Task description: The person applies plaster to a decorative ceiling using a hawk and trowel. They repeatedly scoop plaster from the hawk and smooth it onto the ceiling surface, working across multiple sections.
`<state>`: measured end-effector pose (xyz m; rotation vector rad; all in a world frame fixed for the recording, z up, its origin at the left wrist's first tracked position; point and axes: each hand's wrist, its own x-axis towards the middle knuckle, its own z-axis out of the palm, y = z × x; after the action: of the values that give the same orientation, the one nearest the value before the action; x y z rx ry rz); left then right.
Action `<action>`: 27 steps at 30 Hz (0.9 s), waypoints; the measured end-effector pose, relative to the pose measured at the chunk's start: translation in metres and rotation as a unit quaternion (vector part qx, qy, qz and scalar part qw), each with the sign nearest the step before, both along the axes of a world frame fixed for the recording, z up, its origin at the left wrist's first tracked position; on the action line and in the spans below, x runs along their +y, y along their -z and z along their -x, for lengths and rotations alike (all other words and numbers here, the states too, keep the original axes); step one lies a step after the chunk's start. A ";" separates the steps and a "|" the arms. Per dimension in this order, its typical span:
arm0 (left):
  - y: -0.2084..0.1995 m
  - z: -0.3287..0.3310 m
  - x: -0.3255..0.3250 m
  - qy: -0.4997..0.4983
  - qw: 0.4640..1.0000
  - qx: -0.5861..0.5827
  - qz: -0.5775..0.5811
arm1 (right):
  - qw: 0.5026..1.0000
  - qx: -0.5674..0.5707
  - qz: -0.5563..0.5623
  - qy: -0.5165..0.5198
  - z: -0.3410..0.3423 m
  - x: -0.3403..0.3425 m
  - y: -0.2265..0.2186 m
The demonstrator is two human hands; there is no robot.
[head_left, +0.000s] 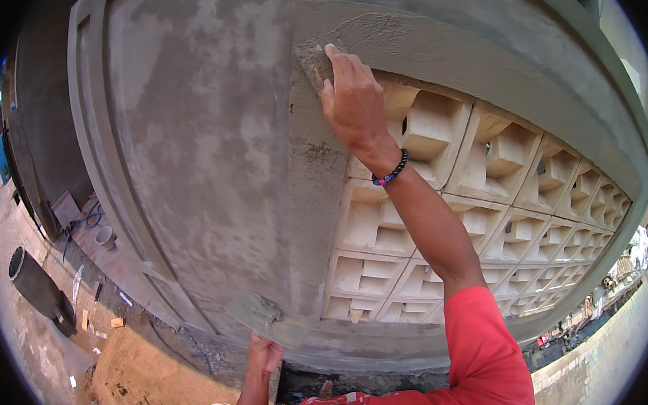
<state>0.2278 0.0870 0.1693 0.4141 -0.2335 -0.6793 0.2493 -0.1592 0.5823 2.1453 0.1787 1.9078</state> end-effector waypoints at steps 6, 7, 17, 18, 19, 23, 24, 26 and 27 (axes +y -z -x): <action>0.010 0.001 -0.001 0.027 0.999 -0.040 0.025 | 0.986 -0.128 -0.088 -0.058 0.084 -0.026 0.001; 0.013 -0.001 0.002 0.030 0.999 -0.034 0.024 | 0.974 -0.179 -0.130 -0.052 0.095 -0.040 -0.010; 0.026 -0.006 0.018 0.001 1.000 -0.013 0.015 | 0.974 -0.200 -0.084 0.061 0.057 -0.039 -0.043; 0.029 -0.006 0.018 0.000 1.000 -0.010 0.012 | 0.979 -0.184 -0.070 0.055 0.047 -0.028 -0.043; 0.030 -0.006 0.020 -0.007 1.000 -0.005 0.011 | 0.982 -0.180 -0.035 0.043 0.033 -0.023 -0.043; 0.037 -0.005 0.021 -0.013 1.000 0.006 0.008 | 0.996 -0.080 -0.013 0.030 -0.001 0.008 -0.032; 0.039 -0.006 0.021 -0.009 1.000 0.006 0.006 | 0.999 -0.041 0.002 0.023 -0.008 0.011 -0.022; 0.040 -0.005 0.027 -0.017 1.000 0.006 0.007 | 0.999 0.040 0.029 0.002 -0.021 0.021 0.003; 0.038 -0.004 0.027 -0.016 1.000 0.005 0.011 | 0.995 0.098 0.018 -0.022 -0.015 0.023 0.014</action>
<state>0.2320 0.1136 0.1314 0.3931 -0.2238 -0.6465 0.2643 -0.1362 0.5688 2.3207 0.2974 1.6994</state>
